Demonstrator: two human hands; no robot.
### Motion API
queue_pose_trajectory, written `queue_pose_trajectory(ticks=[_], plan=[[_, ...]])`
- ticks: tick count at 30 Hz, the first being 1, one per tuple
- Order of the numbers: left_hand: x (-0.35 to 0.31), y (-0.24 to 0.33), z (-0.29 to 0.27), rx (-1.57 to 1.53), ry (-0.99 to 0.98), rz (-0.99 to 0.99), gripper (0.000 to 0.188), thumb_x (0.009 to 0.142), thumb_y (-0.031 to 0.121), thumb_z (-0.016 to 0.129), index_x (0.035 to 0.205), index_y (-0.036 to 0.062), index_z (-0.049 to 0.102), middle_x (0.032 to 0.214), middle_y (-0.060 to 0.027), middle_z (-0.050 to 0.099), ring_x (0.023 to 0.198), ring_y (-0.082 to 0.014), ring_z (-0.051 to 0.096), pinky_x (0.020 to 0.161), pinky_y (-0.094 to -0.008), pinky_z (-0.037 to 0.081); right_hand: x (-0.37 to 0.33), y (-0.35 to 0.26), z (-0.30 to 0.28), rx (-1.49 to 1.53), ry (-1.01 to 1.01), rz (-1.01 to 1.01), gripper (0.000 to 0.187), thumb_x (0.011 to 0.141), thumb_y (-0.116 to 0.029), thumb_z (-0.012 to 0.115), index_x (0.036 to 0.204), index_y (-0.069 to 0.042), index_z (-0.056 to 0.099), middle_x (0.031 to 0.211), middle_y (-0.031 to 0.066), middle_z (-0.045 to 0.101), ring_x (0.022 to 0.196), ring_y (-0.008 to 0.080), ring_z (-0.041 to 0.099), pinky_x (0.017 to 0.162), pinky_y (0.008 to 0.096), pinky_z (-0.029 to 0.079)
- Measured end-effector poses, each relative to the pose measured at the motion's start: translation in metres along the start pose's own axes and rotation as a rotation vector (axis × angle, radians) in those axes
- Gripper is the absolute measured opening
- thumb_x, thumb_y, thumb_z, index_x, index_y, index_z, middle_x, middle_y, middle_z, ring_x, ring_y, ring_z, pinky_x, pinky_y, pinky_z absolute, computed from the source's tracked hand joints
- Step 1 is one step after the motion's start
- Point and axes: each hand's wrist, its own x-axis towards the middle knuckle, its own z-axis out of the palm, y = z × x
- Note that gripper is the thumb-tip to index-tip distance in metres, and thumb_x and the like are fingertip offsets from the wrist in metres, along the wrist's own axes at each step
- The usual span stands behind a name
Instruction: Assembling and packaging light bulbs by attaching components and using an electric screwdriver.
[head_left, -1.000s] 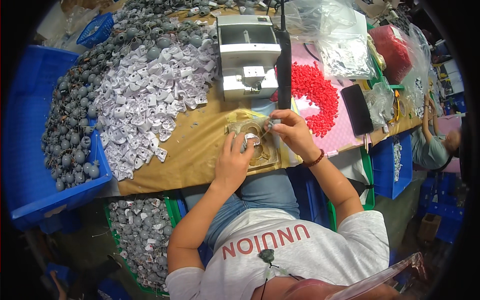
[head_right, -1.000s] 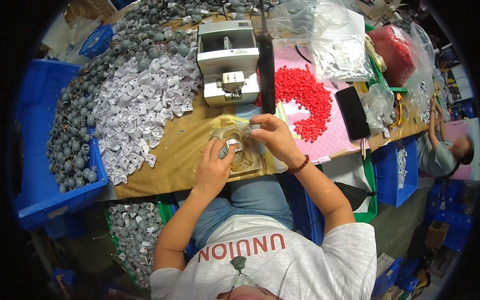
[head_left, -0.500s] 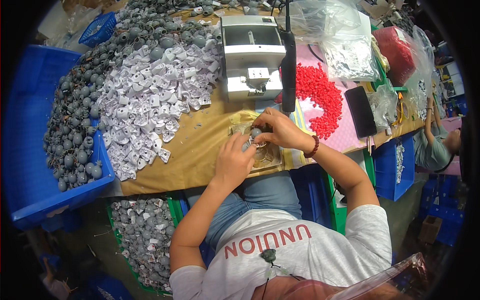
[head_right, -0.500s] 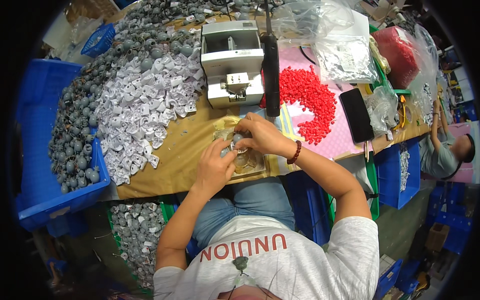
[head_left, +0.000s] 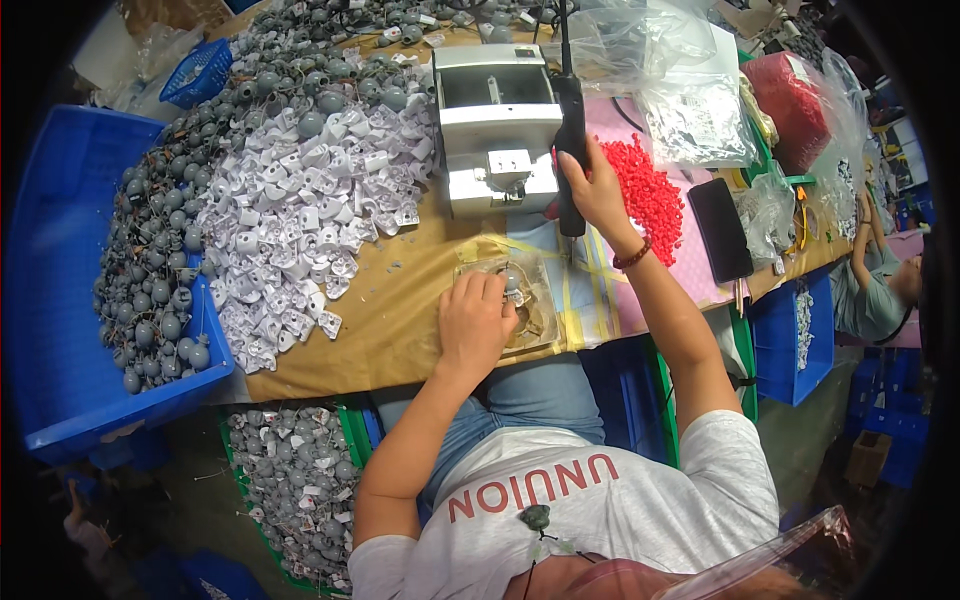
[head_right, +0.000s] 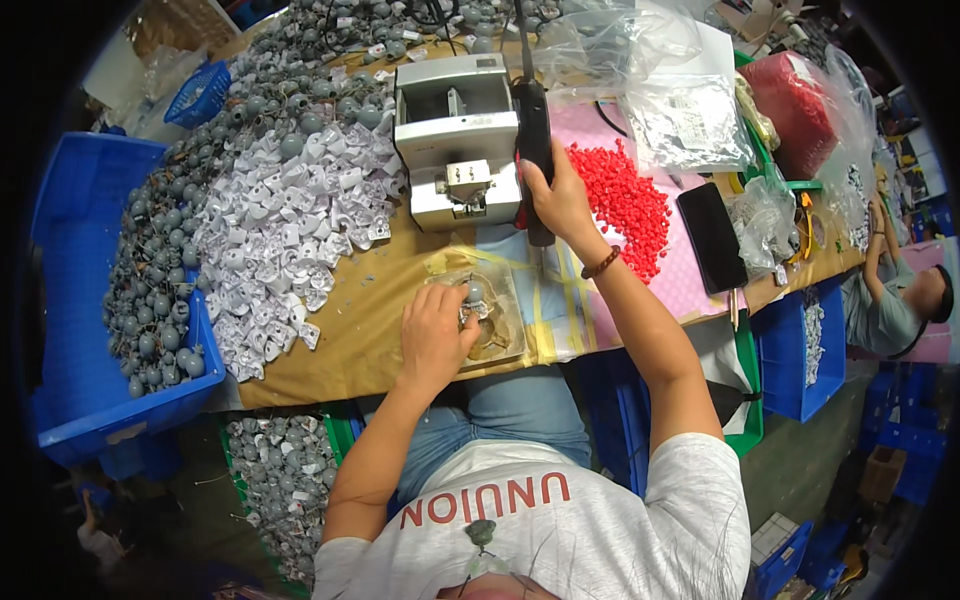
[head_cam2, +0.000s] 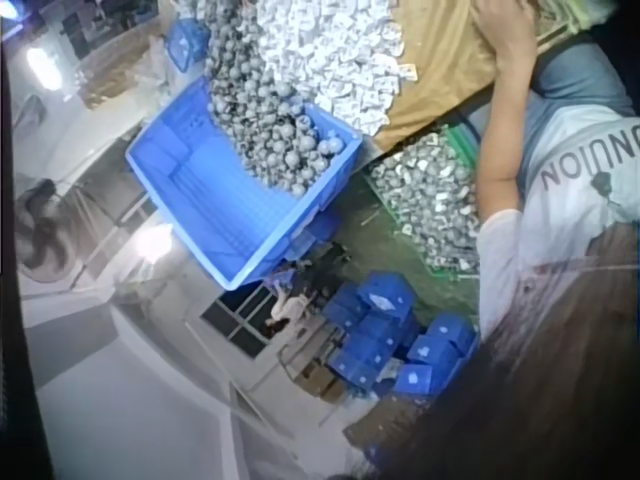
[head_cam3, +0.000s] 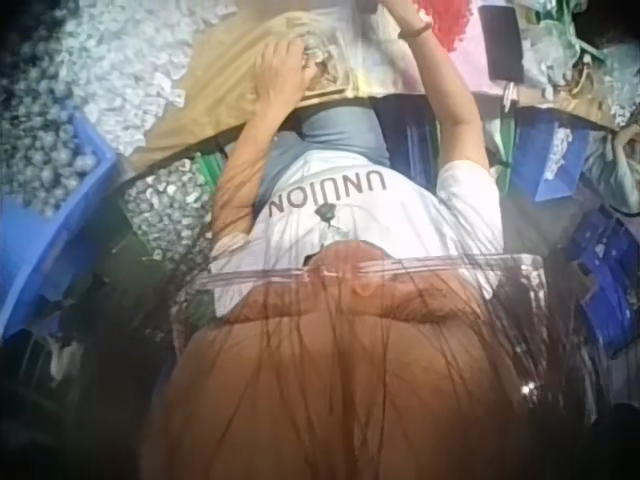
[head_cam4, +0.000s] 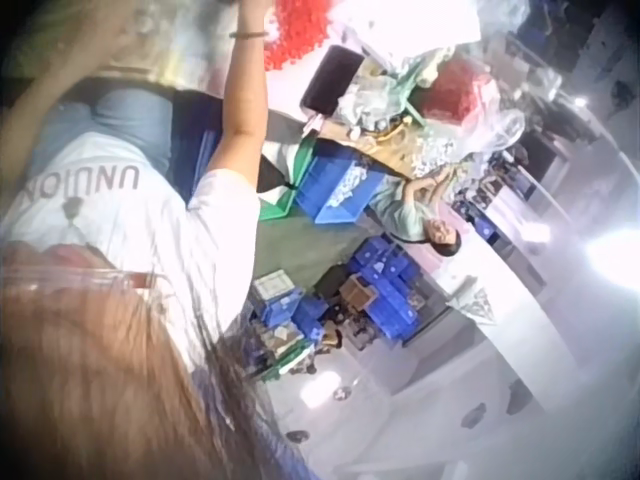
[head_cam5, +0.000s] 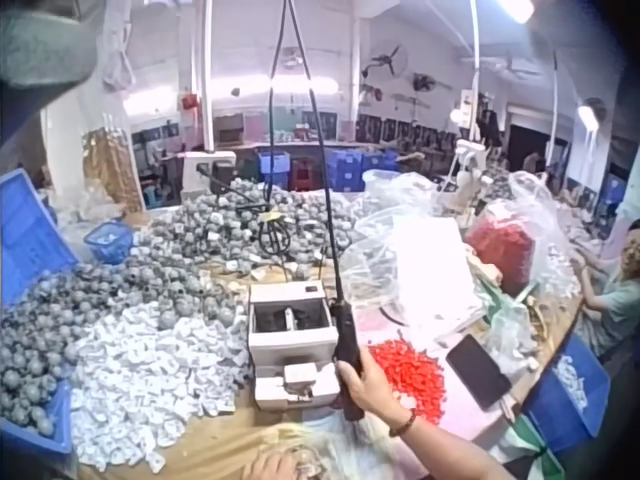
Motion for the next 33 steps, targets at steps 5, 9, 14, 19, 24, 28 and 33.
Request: queue_pose_trajectory(ticks=[5,9,14,19,24,28,33], plan=[[-0.003,-0.004,0.004,-0.054,0.060,0.025,0.038,0.076,0.012,0.075,0.112,0.0054,0.064,0.104,-0.0120,0.063,0.105,-0.0339,0.059,0.088,-0.0452,0.045,-0.004,-0.029,-0.002,0.408,0.154,-0.114,0.054,0.090,-0.007,0.076,0.134,0.002,0.046,0.109,0.0095,0.067,0.088,0.0146,0.066,0.078,0.0273,0.054],[-0.003,-0.005,0.001,-0.088,0.045,0.009,0.038,0.075,0.012,0.075,0.112,0.0049,0.064,0.105,-0.0131,0.063,0.104,-0.0345,0.059,0.088,-0.0462,0.045,0.014,-0.105,-0.021,0.632,0.030,-0.305,0.051,0.089,0.005,0.068,0.134,0.002,0.044,0.093,0.0073,0.065,0.079,0.0157,0.066,0.075,0.0307,0.055],[-0.001,-0.005,0.003,-0.093,0.035,-0.021,0.037,0.075,0.013,0.075,0.110,0.0048,0.065,0.105,-0.0136,0.063,0.104,-0.0349,0.058,0.088,-0.0466,0.045,0.048,-0.136,0.008,0.723,-0.071,-0.220,0.020,0.087,0.000,0.074,0.098,-0.002,0.058,0.074,0.0006,0.065,0.064,0.0098,0.064,0.058,0.0248,0.052],[-0.002,-0.007,0.006,-0.076,0.057,-0.007,0.037,0.075,0.014,0.074,0.110,0.0052,0.066,0.104,-0.0138,0.064,0.103,-0.0350,0.059,0.087,-0.0466,0.046,0.061,-0.130,0.040,0.526,-0.090,-0.194,0.041,0.083,-0.006,0.077,0.116,-0.001,0.052,0.083,0.0034,0.063,0.064,0.0111,0.063,0.057,0.0273,0.053],[-0.001,-0.012,0.007,-0.082,0.064,-0.008,0.036,0.075,0.015,0.075,0.108,0.0053,0.065,0.103,-0.0128,0.064,0.103,-0.0346,0.059,0.086,-0.0466,0.046,0.028,-0.129,0.029,0.648,-0.352,0.040,0.048,0.080,-0.007,0.076,0.121,-0.001,0.051,0.087,0.0049,0.061,0.067,0.0116,0.062,0.059,0.0289,0.053],[-0.003,-0.011,0.011,-0.087,0.075,0.005,0.033,0.074,0.015,0.075,0.103,0.0055,0.064,0.100,-0.0113,0.063,0.102,-0.0341,0.059,0.084,-0.0464,0.046,-0.027,-0.138,0.008,0.630,-0.347,-0.028,0.022,0.084,0.003,0.069,0.103,0.001,0.058,0.078,0.0042,0.065,0.067,0.0127,0.064,0.063,0.0282,0.053],[-0.004,-0.011,0.009,-0.039,0.041,-0.015,0.038,0.075,0.016,0.074,0.110,0.0091,0.064,0.101,-0.0076,0.062,0.103,-0.0289,0.059,0.084,-0.0442,0.045,-0.054,-0.133,0.002,0.606,-0.413,-0.057,0.049,0.083,0.008,0.066,0.127,0.006,0.046,0.080,0.0059,0.064,0.069,0.0122,0.065,0.064,0.0267,0.053]])
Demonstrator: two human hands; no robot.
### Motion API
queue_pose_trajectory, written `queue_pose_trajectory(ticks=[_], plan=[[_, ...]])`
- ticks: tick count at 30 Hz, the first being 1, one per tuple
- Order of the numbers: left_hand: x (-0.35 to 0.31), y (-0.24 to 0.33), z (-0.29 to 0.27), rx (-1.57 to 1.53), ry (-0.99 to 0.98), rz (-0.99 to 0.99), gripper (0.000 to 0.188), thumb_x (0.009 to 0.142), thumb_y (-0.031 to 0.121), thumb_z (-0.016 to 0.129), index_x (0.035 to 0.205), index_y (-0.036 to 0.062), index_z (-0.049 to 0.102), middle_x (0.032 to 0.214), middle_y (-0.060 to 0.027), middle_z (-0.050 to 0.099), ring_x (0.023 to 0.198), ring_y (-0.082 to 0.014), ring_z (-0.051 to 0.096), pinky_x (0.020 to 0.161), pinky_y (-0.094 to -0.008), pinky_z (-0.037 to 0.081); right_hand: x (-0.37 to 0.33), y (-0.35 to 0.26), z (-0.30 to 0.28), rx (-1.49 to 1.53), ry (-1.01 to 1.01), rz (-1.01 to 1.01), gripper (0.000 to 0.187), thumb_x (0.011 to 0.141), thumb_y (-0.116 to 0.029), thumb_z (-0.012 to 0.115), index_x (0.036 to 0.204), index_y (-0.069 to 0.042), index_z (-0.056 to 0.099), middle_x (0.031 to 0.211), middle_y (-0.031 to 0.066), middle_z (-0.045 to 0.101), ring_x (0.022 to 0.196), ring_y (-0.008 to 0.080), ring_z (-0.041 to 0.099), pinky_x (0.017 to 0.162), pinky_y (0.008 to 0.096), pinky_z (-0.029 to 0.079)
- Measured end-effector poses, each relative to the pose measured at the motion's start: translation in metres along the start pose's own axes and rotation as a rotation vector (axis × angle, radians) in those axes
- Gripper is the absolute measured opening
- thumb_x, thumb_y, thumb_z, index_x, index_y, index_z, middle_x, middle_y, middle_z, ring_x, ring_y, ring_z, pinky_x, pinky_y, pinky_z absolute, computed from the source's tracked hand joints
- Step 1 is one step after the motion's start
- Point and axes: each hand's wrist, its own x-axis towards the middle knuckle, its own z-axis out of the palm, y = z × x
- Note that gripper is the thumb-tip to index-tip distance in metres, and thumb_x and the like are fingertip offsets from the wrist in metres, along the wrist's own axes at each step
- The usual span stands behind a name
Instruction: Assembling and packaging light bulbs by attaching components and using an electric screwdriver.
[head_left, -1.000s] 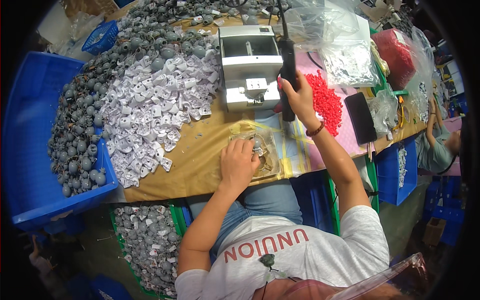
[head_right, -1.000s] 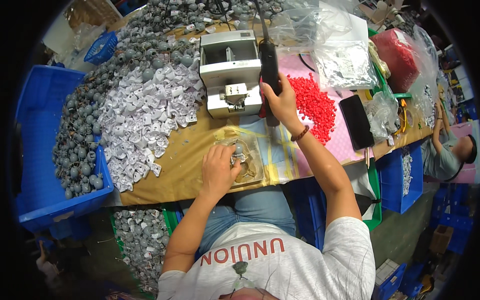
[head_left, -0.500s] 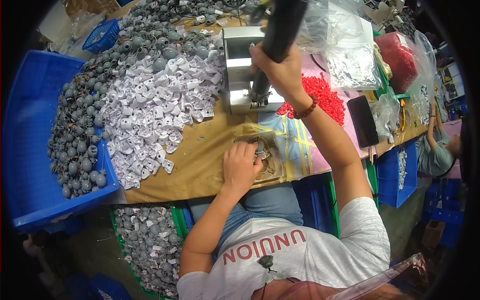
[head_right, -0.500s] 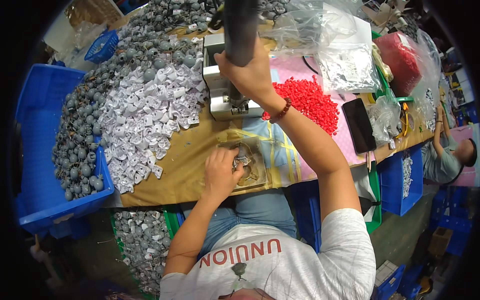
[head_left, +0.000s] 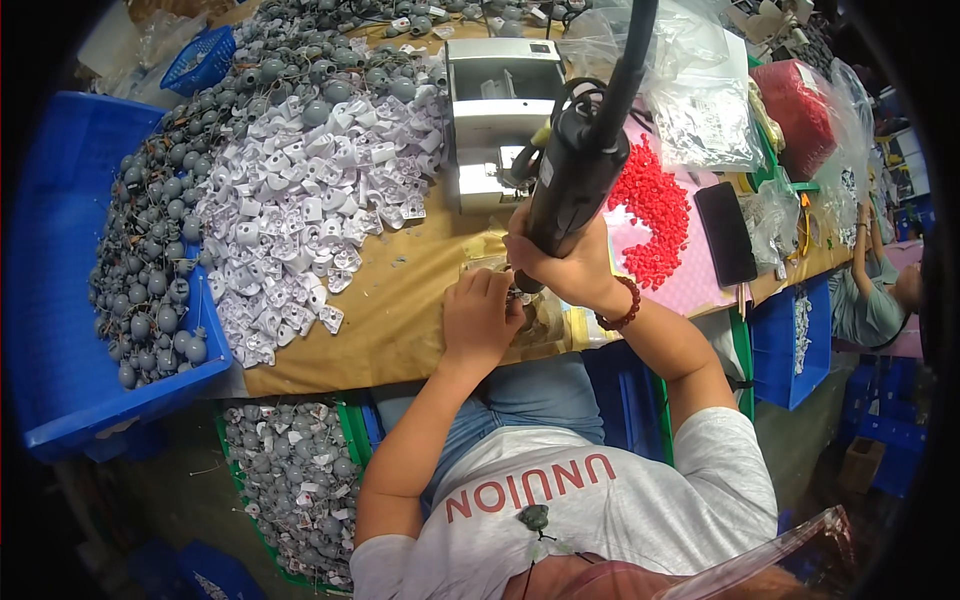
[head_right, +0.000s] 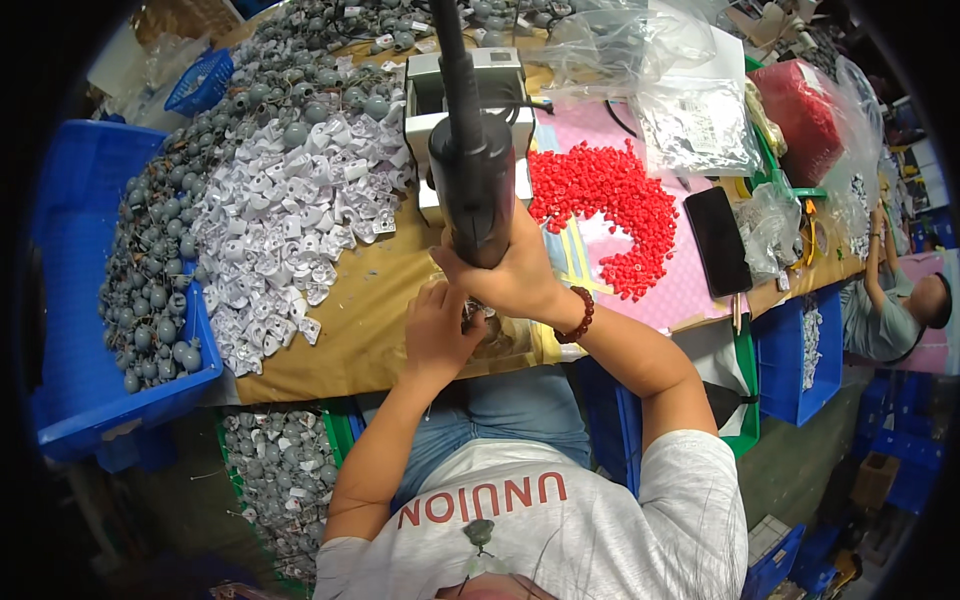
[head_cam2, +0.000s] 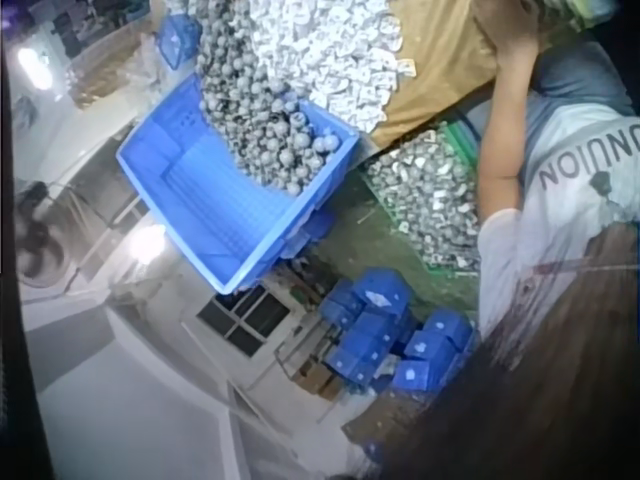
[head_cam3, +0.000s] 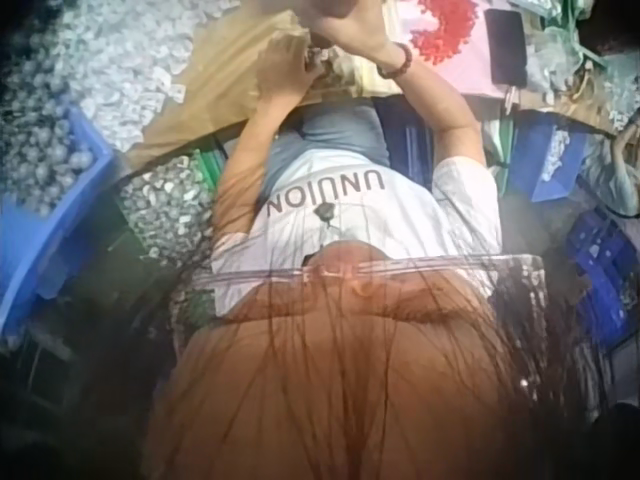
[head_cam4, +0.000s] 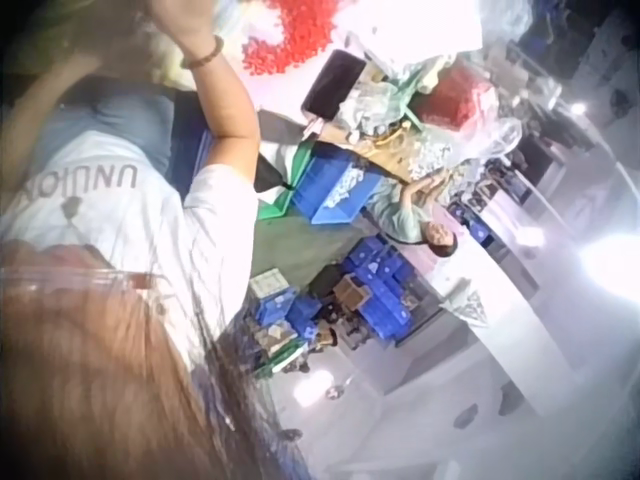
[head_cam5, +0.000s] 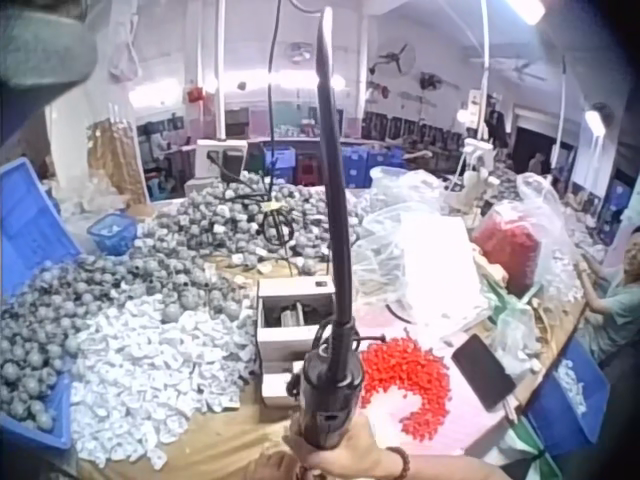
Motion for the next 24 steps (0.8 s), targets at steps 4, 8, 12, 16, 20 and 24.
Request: queue_pose_trajectory(ticks=[4,8,12,16,20,24], plan=[[0.001,0.001,0.003,0.004,0.046,0.031,0.038,0.075,0.017,0.074,0.111,0.0094,0.064,0.103,-0.0071,0.062,0.105,-0.0282,0.059,0.086,-0.0445,0.045,-0.007,0.003,-0.002,0.053,-0.026,-0.027,0.064,0.084,0.009,0.065,0.140,0.005,0.034,0.086,0.0066,0.064,0.073,0.0119,0.065,0.066,0.0264,0.052],[0.002,-0.001,0.005,-0.029,0.070,0.046,0.036,0.074,0.016,0.074,0.108,0.0103,0.062,0.103,-0.0070,0.061,0.106,-0.0288,0.058,0.087,-0.0452,0.045,-0.018,0.013,-0.005,-0.053,-0.099,-0.096,0.060,0.085,0.005,0.066,0.138,0.004,0.036,0.086,0.0062,0.062,0.074,0.0130,0.062,0.068,0.0275,0.051],[-0.001,-0.003,-0.003,-0.042,-0.027,-0.010,0.035,0.073,0.014,0.074,0.104,0.0120,0.059,0.103,-0.0070,0.059,0.108,-0.0291,0.057,0.088,-0.0460,0.045,-0.039,0.047,-0.012,-0.155,-0.206,-0.138,0.038,0.083,-0.002,0.072,0.117,-0.001,0.054,0.089,0.0044,0.060,0.078,0.0151,0.060,0.070,0.0297,0.050],[0.001,-0.001,-0.001,-0.079,-0.015,-0.008,0.037,0.070,0.013,0.074,0.104,0.0121,0.057,0.104,-0.0075,0.059,0.108,-0.0292,0.056,0.088,-0.0463,0.044,-0.063,0.074,-0.018,-0.175,-0.201,-0.077,0.039,0.087,-0.002,0.066,0.124,0.000,0.052,0.103,0.0095,0.057,0.091,0.0198,0.059,0.083,0.0333,0.049],[-0.004,-0.003,0.003,-0.091,0.062,0.006,0.039,0.069,0.011,0.074,0.104,0.0112,0.056,0.104,-0.0079,0.059,0.108,-0.0296,0.056,0.087,-0.0457,0.045,-0.064,0.082,-0.014,-0.224,-0.233,-0.209,0.052,0.090,0.002,0.060,0.138,-0.004,0.040,0.092,0.0077,0.056,0.079,0.0166,0.057,0.072,0.0305,0.049],[-0.005,-0.005,0.005,-0.111,0.070,-0.006,0.039,0.068,0.008,0.072,0.103,0.0108,0.056,0.103,-0.0082,0.060,0.108,-0.0302,0.056,0.087,-0.0457,0.045,-0.056,0.063,-0.010,-0.064,-0.272,-0.187,0.047,0.090,0.004,0.058,0.133,-0.003,0.040,0.090,0.0070,0.057,0.076,0.0154,0.058,0.068,0.0294,0.050]])
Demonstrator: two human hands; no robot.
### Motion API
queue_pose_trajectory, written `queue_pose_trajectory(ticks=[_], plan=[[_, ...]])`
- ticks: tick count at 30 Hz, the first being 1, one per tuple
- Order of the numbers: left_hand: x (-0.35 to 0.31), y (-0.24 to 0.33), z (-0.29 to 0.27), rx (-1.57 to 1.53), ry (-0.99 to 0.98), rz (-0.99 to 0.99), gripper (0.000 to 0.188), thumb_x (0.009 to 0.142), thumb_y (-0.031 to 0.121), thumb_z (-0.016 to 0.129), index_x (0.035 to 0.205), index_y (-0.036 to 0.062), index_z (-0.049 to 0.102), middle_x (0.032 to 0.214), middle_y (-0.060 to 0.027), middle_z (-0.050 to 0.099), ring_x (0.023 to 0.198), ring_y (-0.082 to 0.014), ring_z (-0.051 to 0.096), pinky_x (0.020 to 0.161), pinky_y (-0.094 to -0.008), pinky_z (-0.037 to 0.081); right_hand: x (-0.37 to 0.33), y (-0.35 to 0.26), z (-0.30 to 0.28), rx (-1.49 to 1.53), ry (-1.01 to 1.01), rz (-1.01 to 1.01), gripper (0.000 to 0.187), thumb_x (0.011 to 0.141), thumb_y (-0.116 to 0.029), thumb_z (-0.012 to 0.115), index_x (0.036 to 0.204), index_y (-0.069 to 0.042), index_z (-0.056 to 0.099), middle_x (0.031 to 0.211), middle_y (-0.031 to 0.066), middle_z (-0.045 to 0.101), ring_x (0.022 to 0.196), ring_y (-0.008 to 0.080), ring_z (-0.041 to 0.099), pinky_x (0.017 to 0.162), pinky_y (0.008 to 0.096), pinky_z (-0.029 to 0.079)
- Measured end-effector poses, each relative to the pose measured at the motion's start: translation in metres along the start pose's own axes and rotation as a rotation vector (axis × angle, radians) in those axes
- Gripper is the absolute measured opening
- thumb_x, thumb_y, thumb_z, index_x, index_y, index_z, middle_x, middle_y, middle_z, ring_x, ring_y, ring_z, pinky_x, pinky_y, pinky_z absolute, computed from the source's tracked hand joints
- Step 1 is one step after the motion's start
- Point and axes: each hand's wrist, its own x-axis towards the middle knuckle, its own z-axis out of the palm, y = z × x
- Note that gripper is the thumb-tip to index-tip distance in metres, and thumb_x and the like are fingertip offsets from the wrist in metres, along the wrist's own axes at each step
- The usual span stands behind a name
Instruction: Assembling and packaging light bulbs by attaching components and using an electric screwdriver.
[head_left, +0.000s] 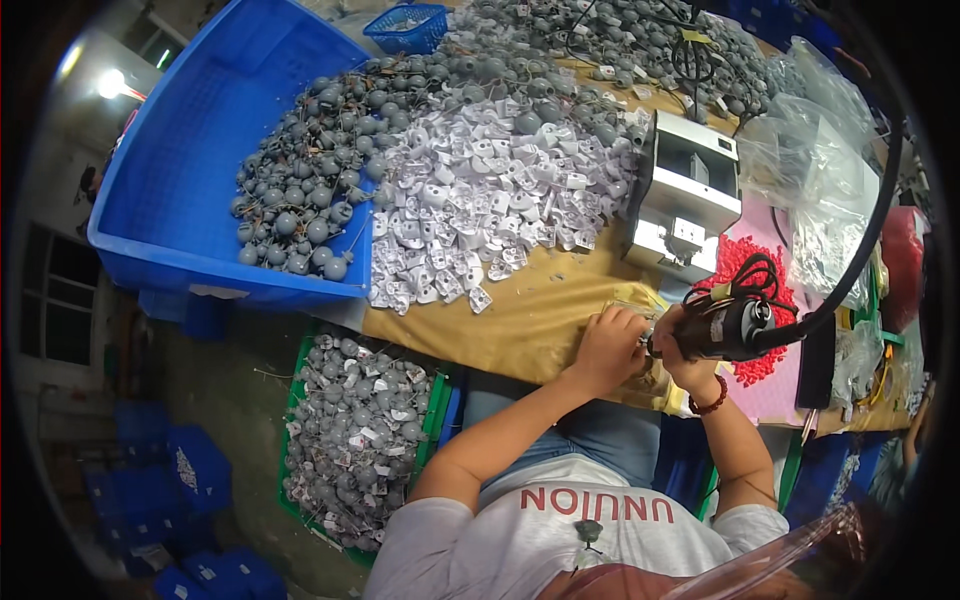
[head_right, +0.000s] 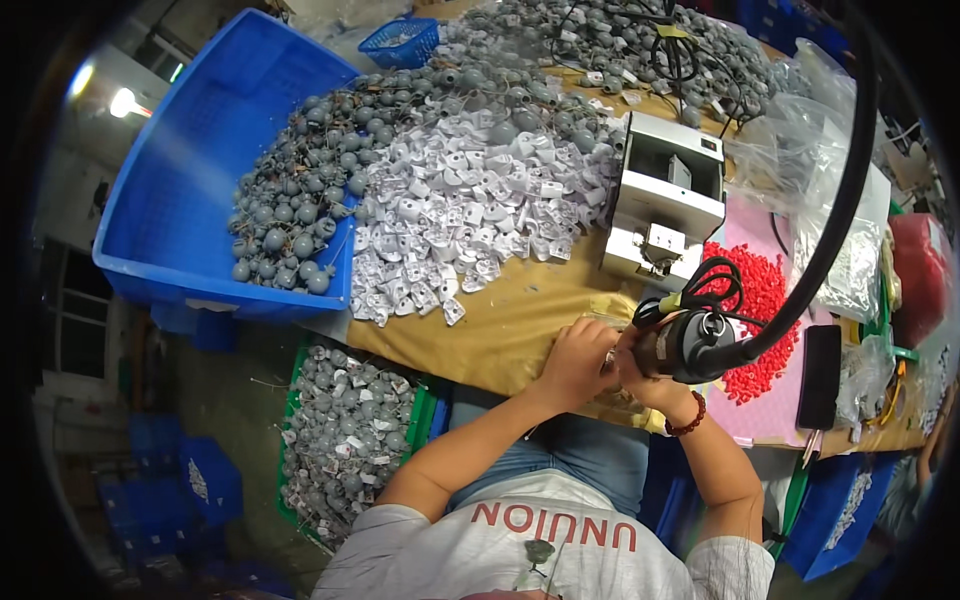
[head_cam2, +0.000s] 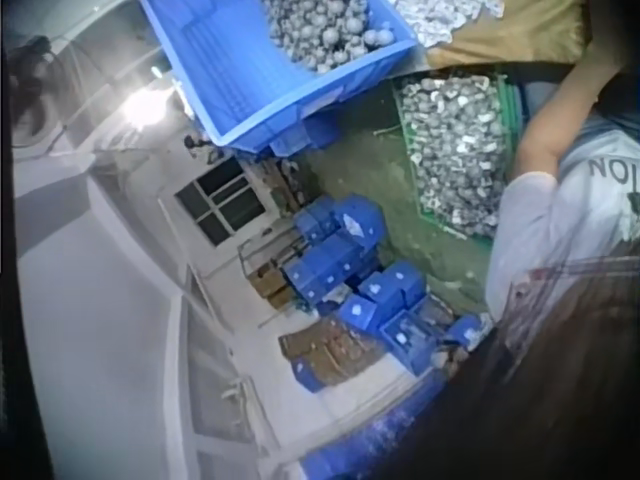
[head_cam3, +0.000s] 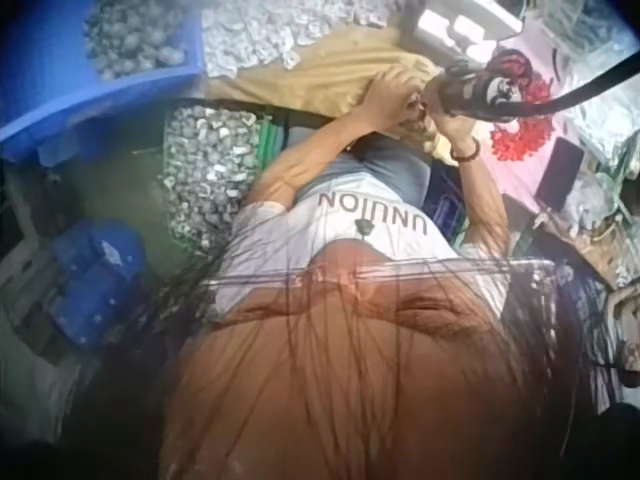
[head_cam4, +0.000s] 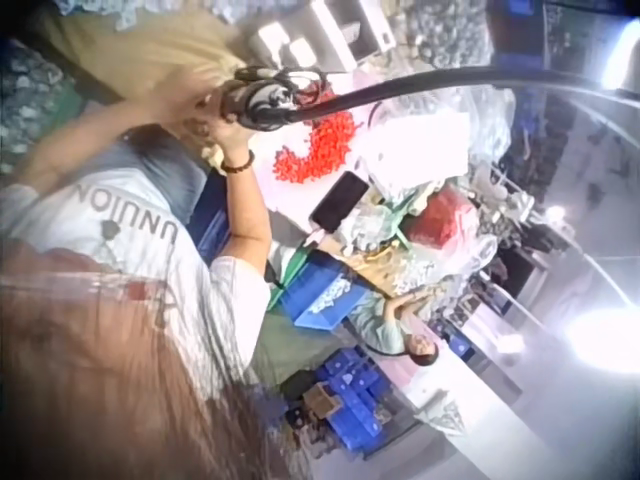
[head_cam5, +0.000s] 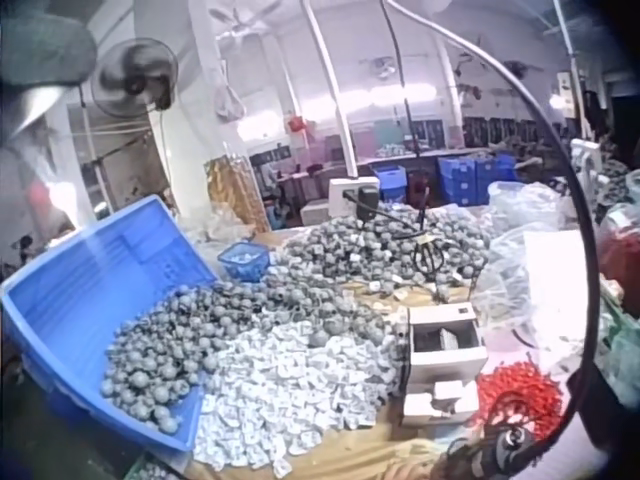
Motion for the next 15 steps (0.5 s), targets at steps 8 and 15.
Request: queue_pose_trajectory(ticks=[8,15], plan=[[0.006,0.001,0.001,-0.065,0.040,0.036,0.043,0.068,0.009,0.075,0.107,0.0090,0.056,0.110,-0.0128,0.058,0.109,-0.0365,0.054,0.092,-0.0477,0.046,0.001,0.004,-0.007,0.038,0.162,0.151,0.045,0.084,0.006,0.065,0.121,-0.005,0.042,0.096,0.0085,0.059,0.081,0.0151,0.060,0.072,0.0301,0.052],[0.000,0.008,-0.006,-0.012,0.007,0.011,0.043,0.074,0.009,0.079,0.113,0.0040,0.062,0.117,-0.0146,0.063,0.117,-0.0396,0.053,0.100,-0.0473,0.044,0.055,-0.037,-0.041,0.062,0.635,0.318,0.023,0.088,-0.005,0.071,0.105,-0.002,0.058,0.084,0.0028,0.062,0.072,0.0113,0.060,0.066,0.0272,0.049]])
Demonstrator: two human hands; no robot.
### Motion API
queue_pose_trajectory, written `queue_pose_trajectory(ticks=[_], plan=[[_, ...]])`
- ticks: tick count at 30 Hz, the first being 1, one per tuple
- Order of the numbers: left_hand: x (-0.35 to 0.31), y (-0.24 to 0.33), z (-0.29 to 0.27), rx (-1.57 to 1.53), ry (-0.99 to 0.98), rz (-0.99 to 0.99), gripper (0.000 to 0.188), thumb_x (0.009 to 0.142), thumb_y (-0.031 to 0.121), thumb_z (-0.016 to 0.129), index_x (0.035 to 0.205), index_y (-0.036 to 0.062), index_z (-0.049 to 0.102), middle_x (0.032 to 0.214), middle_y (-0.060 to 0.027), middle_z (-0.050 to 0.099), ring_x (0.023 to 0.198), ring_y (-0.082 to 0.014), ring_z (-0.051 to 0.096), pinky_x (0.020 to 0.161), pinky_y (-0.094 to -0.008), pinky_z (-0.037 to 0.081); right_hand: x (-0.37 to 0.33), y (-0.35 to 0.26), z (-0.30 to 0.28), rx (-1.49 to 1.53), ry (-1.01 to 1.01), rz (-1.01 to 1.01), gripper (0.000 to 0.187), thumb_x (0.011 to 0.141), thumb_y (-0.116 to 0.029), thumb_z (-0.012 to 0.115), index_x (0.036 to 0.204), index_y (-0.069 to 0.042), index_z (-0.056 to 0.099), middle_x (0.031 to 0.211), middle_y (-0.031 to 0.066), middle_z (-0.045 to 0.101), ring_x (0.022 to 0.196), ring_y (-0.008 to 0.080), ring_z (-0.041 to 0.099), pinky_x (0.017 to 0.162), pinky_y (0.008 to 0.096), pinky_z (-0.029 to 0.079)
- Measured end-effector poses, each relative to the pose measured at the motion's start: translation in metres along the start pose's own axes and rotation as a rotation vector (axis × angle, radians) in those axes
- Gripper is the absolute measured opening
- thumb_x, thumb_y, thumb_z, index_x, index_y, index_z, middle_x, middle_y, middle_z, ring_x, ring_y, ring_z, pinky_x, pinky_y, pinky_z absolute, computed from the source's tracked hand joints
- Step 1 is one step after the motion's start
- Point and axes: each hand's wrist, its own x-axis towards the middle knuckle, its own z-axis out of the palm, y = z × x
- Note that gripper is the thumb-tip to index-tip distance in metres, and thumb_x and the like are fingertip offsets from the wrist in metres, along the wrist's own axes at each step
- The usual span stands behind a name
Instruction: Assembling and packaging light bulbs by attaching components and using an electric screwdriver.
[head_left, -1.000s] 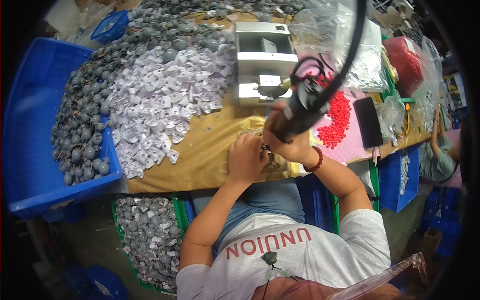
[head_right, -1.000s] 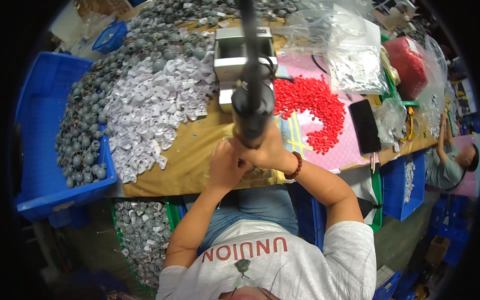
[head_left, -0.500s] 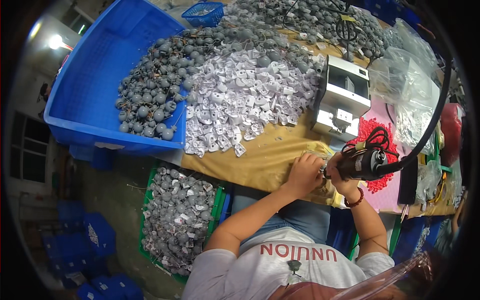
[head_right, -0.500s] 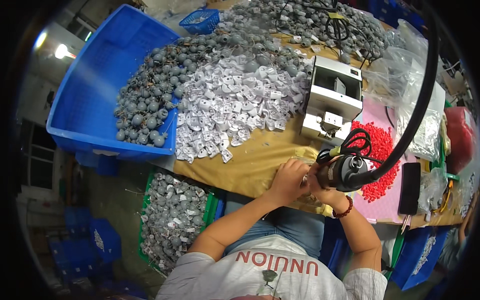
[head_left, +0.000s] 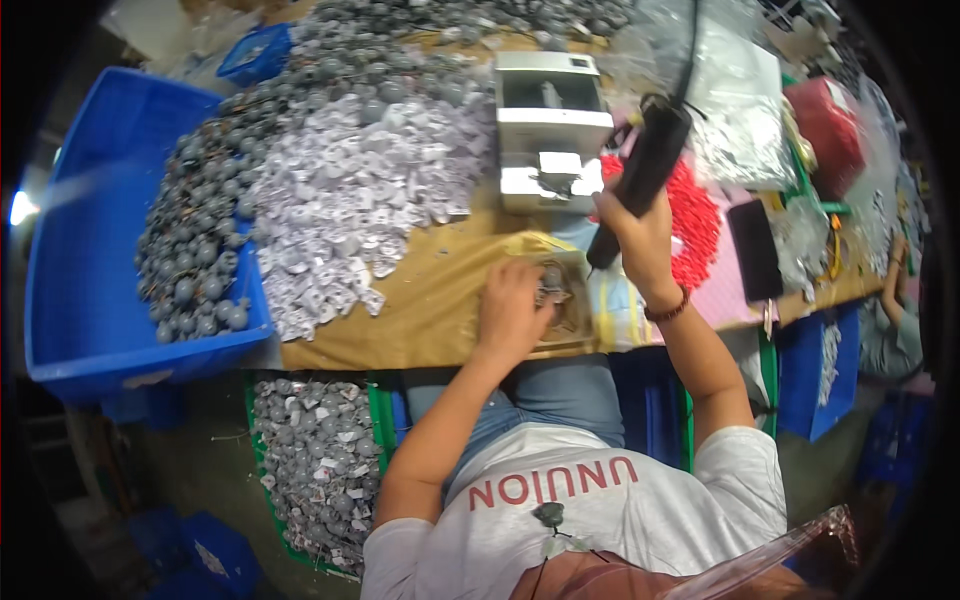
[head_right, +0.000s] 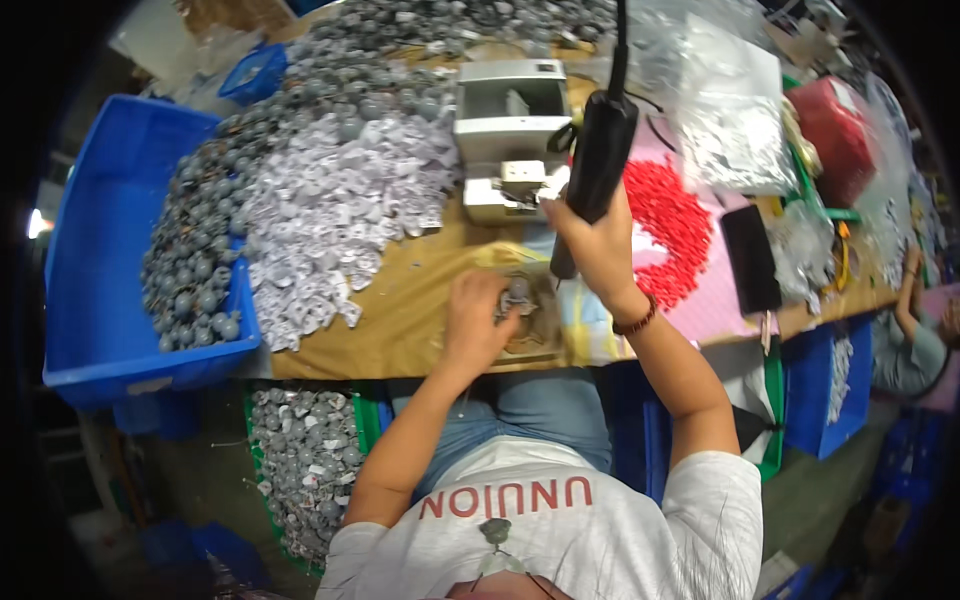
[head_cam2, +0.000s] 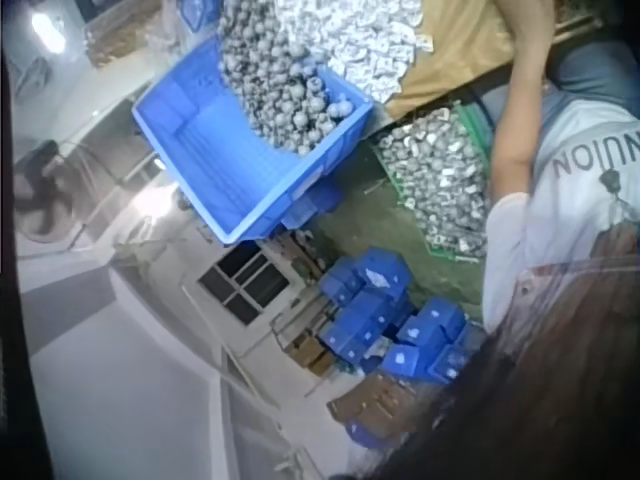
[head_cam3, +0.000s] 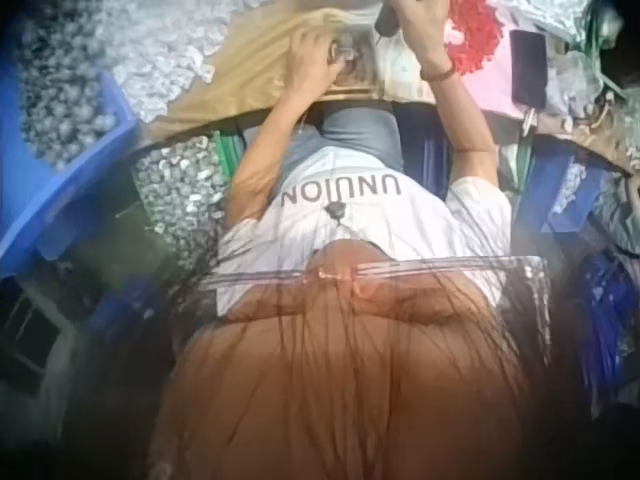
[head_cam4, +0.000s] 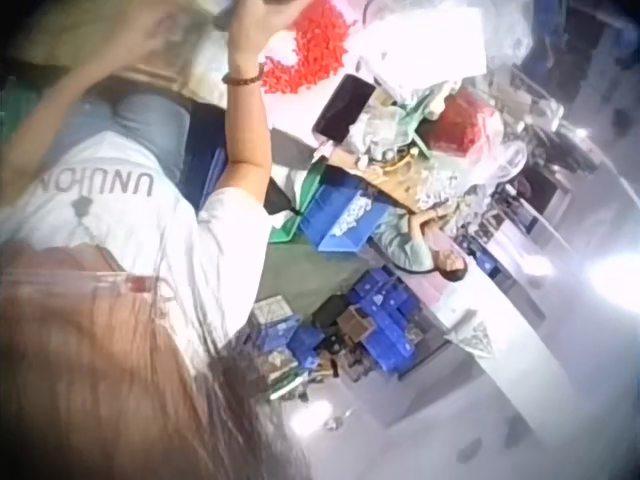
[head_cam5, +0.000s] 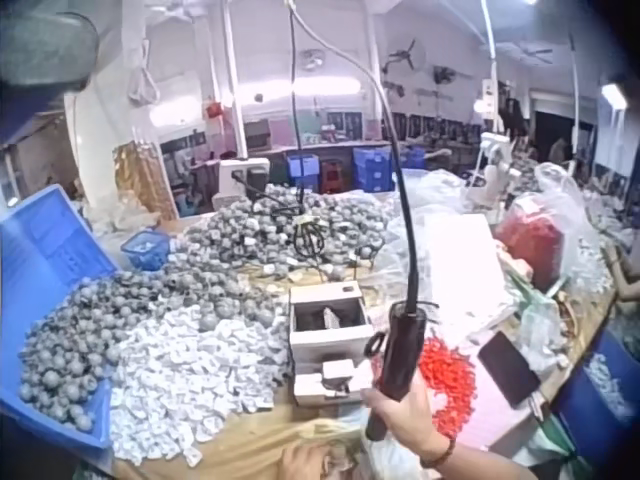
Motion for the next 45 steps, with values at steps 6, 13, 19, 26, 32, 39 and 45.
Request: queue_pose_trajectory(ticks=[6,13,19,26,32,39,45], plan=[[-0.007,0.002,0.003,-0.025,0.013,0.051,0.038,0.079,0.008,0.077,0.115,0.0056,0.064,0.115,-0.0114,0.067,0.120,-0.0372,0.057,0.101,-0.0470,0.045,-0.023,0.035,-0.032,-0.428,0.126,-0.405,0.043,0.095,-0.005,0.066,0.136,0.002,0.054,0.128,0.0143,0.060,0.115,0.0188,0.058,0.093,0.0272,0.048],[-0.008,0.003,0.004,-0.030,0.018,0.039,0.036,0.076,0.004,0.078,0.109,0.0035,0.063,0.108,-0.0166,0.066,0.113,-0.0387,0.060,0.096,-0.0469,0.047,-0.067,0.072,-0.011,-0.344,-0.324,-0.029,0.020,0.094,-0.009,0.068,0.111,0.001,0.068,0.093,0.0144,0.072,0.080,0.0232,0.068,0.071,0.0312,0.052],[-0.004,0.004,0.006,-0.031,0.022,0.039,0.038,0.076,0.005,0.079,0.110,0.0037,0.062,0.108,-0.0165,0.066,0.110,-0.0376,0.061,0.093,-0.0476,0.047,-0.058,0.085,0.013,-0.354,-0.073,-0.025,0.015,0.100,-0.014,0.062,0.097,0.001,0.065,0.074,0.0119,0.067,0.064,0.0180,0.064,0.059,0.0327,0.049],[-0.026,-0.001,-0.012,-0.188,0.107,-0.057,0.036,0.084,0.010,0.076,0.116,0.0059,0.061,0.111,-0.0153,0.065,0.106,-0.0376,0.062,0.090,-0.0446,0.050,-0.045,0.063,-0.006,-0.450,-0.410,0.020,0.018,0.101,-0.016,0.060,0.109,0.000,0.064,0.085,0.0129,0.066,0.077,0.0180,0.065,0.071,0.0323,0.050],[-0.128,-0.019,-0.165,-0.082,0.259,-0.424,0.041,0.083,0.011,0.077,0.120,0.0057,0.062,0.112,-0.0136,0.067,0.102,-0.0317,0.066,0.087,-0.0404,0.053,0.026,0.103,-0.138,-0.561,-0.292,-0.121,0.026,0.101,-0.013,0.061,0.124,0.001,0.063,0.110,0.0116,0.070,0.096,0.0211,0.067,0.089,0.0328,0.052],[-0.308,0.017,-0.356,0.655,0.258,-0.941,0.042,0.081,0.011,0.079,0.121,0.0036,0.064,0.117,-0.0133,0.069,0.109,-0.0273,0.065,0.094,-0.0381,0.050,0.048,0.134,-0.204,-1.297,-0.417,-0.388,0.034,0.099,-0.015,0.061,0.130,-0.001,0.059,0.126,0.0194,0.062,0.118,0.0365,0.058,0.102,0.0429,0.046],[-0.306,0.006,-0.369,1.008,0.349,-0.881,0.037,0.086,0.014,0.072,0.121,0.0059,0.065,0.122,-0.0169,0.065,0.117,-0.0369,0.058,0.101,-0.0439,0.045,0.048,0.141,-0.203,-1.397,-0.462,-0.422,0.028,0.099,-0.010,0.057,0.126,-0.002,0.061,0.122,0.0164,0.064,0.114,0.0354,0.059,0.099,0.0422,0.047]])
